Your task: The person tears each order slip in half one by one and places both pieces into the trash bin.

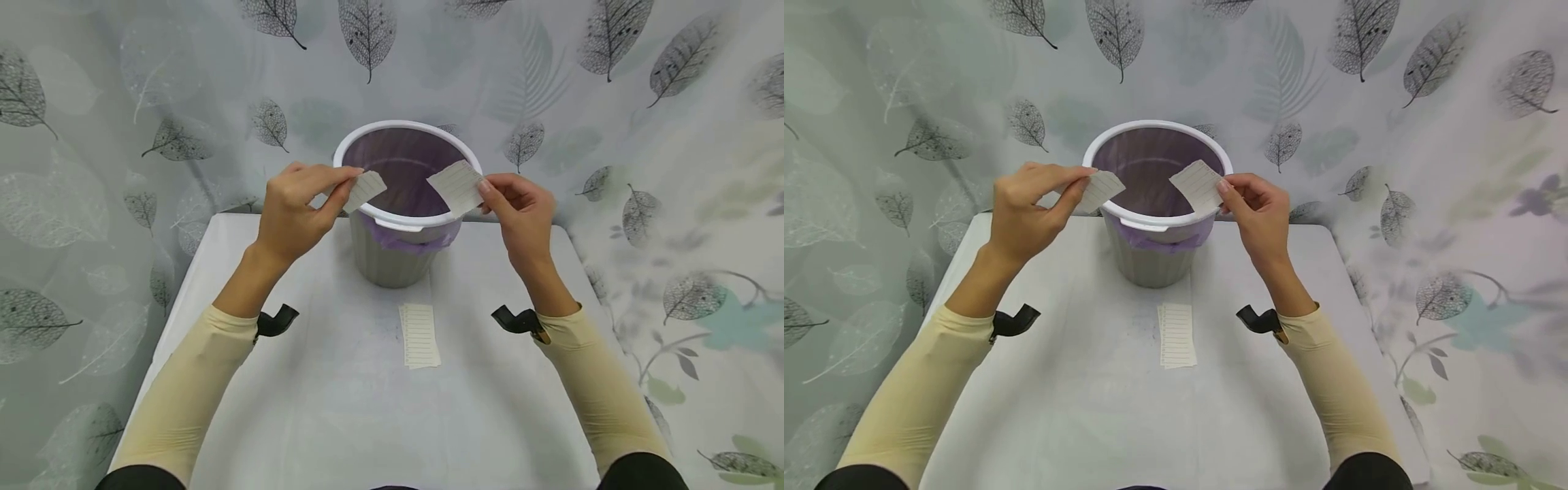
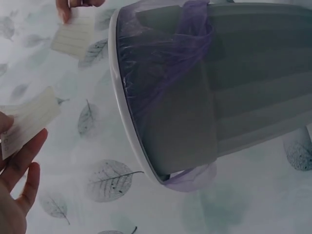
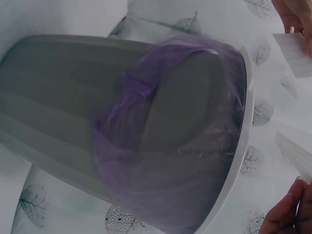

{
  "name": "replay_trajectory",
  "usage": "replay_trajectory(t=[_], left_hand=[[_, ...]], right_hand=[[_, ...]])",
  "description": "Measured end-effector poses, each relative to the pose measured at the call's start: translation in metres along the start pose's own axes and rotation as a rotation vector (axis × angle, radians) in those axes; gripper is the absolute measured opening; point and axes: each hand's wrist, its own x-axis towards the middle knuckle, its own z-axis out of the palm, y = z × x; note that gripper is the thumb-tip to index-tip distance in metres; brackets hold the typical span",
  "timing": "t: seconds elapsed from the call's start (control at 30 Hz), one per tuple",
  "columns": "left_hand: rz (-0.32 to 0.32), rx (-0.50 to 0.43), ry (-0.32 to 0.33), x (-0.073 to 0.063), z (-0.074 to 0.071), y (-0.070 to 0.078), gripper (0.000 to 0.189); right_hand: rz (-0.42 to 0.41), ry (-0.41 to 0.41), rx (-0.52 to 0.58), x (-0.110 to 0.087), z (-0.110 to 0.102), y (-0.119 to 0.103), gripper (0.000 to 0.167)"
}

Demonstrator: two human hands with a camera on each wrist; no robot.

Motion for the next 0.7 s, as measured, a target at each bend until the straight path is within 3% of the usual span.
replay_trajectory(t=[0.2,0.4,0.7], left_hand=[[0.017,0.068,-0.042,0.018,0.005,-0.009,0.014],[-0.01,0.119,-0.133,0.03,0.016,-0.018,0.013],[-0.156,0.196,-0.301,0.032,0.039,-0.038,0.012]], right_hand=[[0.013,-0.012,-0.057,0.016,0.008,-0.003,0.013],[-0.017,-0.048,-0.218,0.026,0.02,-0.014,0.012],[-0.038,-0.109,-0.482,0.042,0.015,0.026,0.013]])
